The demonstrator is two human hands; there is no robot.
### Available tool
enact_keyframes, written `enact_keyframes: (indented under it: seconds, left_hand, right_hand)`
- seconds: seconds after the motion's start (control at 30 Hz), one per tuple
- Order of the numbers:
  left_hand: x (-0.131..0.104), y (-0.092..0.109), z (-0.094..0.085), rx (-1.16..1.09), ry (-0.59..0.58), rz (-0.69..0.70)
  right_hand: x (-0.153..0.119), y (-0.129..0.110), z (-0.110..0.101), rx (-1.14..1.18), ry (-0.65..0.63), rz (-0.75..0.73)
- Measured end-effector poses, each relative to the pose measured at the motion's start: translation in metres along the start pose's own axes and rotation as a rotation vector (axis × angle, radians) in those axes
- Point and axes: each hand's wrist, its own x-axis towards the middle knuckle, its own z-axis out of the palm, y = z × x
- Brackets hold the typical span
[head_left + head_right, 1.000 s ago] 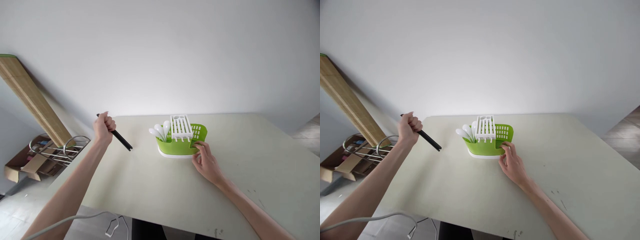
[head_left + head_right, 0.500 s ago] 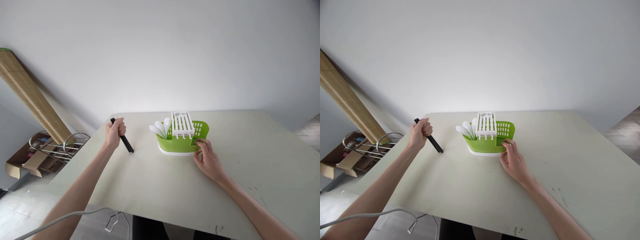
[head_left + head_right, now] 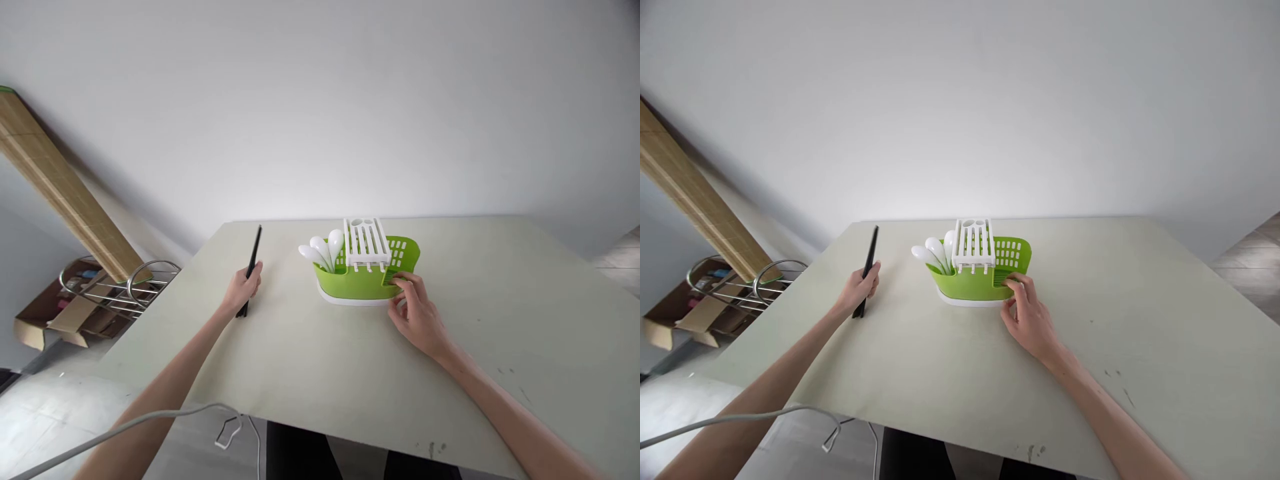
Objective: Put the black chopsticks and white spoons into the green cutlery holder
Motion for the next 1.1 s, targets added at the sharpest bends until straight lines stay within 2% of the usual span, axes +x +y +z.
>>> enact_keyframes:
  seconds: [0.1, 0.27, 0.4, 0.5, 0.67, 0.77, 0.9, 1.1]
  left_hand:
    - [-0.002, -0.019, -0.016, 0.283, -0.007, -0.003]
    - [-0.011, -0.038, -0.033, 0.445, 0.031, -0.003]
    - [-0.019, -0.044, -0.038, 0.498, 0.025, 0.096]
    - [-0.023, -0.051, -0.04, 0.536, 0.022, 0.117]
    - [-0.029, -0.074, -0.042, 0.65, 0.007, 0.204]
    - [-0.034, -0.085, -0.042, 0.685, 0.002, 0.208]
    - [-0.042, -0.087, -0.04, 0.7, 0.014, 0.134]
    - [-0.049, -0.079, -0.032, 0.783, -0.03, 0.047]
  right_hand:
    - [0.0, 0.0, 0.0, 0.003, -0.009, 0.012]
    - [-0.001, 0.0, -0.001, 0.0, -0.022, 0.028]
    - [-0.002, 0.0, -0.001, 0.004, -0.013, 0.025]
    - [-0.002, 0.0, -0.002, 0.006, -0.015, 0.026]
    - [-0.002, -0.001, -0.003, 0.013, -0.025, 0.025]
    - [-0.002, -0.001, -0.003, 0.011, -0.026, 0.021]
    - [-0.002, 0.0, -0.004, 0.007, -0.025, 0.018]
    - [-0.002, 0.0, -0.004, 0.006, -0.029, 0.016]
